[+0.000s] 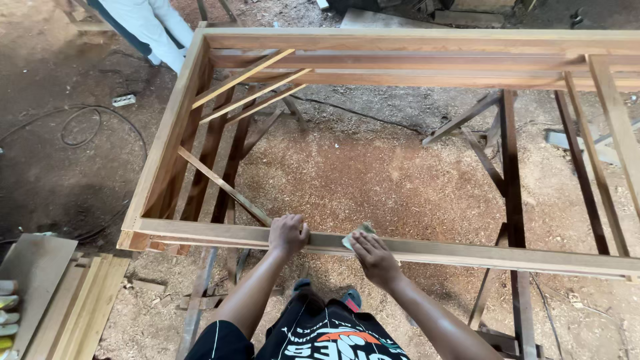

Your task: The person sands the surfaces and edges of a large wooden frame using a small piece of sandpaper held in their hand.

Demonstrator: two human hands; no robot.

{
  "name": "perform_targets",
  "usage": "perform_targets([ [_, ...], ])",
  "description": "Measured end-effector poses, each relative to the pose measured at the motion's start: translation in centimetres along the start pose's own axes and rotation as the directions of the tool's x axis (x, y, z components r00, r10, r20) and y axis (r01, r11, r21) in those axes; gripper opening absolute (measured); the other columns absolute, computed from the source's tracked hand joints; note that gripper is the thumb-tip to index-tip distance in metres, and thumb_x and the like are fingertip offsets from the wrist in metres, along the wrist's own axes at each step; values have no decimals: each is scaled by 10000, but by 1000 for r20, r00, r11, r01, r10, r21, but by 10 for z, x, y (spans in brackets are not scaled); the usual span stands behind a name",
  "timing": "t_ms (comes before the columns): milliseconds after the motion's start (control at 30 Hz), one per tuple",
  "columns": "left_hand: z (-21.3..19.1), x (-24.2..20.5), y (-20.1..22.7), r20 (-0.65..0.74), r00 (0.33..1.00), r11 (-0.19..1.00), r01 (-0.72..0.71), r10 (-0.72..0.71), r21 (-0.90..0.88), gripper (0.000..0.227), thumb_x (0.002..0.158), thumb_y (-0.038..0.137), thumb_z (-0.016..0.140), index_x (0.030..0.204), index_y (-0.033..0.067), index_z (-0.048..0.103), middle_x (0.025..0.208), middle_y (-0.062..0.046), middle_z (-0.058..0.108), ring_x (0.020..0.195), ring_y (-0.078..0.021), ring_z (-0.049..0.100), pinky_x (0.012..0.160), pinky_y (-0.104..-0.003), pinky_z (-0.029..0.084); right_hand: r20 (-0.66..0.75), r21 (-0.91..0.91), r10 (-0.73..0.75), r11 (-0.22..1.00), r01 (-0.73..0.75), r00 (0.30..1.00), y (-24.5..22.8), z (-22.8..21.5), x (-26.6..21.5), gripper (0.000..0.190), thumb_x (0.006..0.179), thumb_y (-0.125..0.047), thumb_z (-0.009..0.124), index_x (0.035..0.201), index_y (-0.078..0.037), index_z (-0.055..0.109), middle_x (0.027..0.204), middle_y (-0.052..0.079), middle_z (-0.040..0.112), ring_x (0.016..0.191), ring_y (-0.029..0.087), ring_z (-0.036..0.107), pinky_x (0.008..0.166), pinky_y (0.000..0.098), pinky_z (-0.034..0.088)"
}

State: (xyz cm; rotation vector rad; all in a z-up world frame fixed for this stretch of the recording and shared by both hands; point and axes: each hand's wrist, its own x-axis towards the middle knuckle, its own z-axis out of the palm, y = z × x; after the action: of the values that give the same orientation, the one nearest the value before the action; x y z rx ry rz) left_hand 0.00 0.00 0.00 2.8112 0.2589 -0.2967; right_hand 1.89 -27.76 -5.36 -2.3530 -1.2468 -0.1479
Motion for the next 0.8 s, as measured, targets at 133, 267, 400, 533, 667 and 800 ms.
perform_targets([
  [133,5,0,-6,-157,983,995,-95,97,21,270,903,329,472,870,95,602,879,-100,674,866,-242,617,813,-449,455,-23,-137,65,988,-68,998,-20,-1,16,383,1032,-202,380,1293,14,558,1408,243,513,1366,370,413,1167,488,268],
  [267,9,0,-10,-39,997,998,-68,68,18,291,936,347,432,894,115,604,875,-75,663,795,-201,600,770,-412,467,4,-83,119,989,-118,993,-58,19,46,476,993,-240,373,1289,87,552,1370,294,503,1316,427,409,1097,503,277],
  [400,1,2,-8,84,994,998,-67,68,-17,313,959,347,395,908,115,598,860,-67,655,761,-192,602,742,-387,486,-28,17,170,985,-169,985,-51,21,35,380,1084,-213,319,1282,12,554,1445,191,484,1428,309,404,1257,455,267],
  [533,1,6,-12,76,990,993,-118,117,3,357,969,346,382,891,92,620,870,-84,655,793,-204,617,752,-395,494,179,-544,298,824,-158,938,-5,-11,-14,392,978,-151,317,1219,-5,590,1427,141,517,1387,253,439,1222,373,281],
  [667,3,5,-14,34,990,990,-138,138,-22,402,962,375,377,906,83,648,905,-129,682,868,-275,646,802,-449,479,-219,-137,567,788,-600,794,-1,-3,-30,383,1063,-306,338,1248,-95,600,1401,61,550,1385,218,485,1270,403,310],
  [800,-2,8,-12,202,973,993,-104,113,-55,440,980,402,313,991,94,627,928,-141,703,877,-302,670,830,-460,479,-239,-180,520,806,-563,820,-48,32,10,444,1034,-303,317,1324,-49,537,1403,134,530,1235,250,567,1023,331,491],
])
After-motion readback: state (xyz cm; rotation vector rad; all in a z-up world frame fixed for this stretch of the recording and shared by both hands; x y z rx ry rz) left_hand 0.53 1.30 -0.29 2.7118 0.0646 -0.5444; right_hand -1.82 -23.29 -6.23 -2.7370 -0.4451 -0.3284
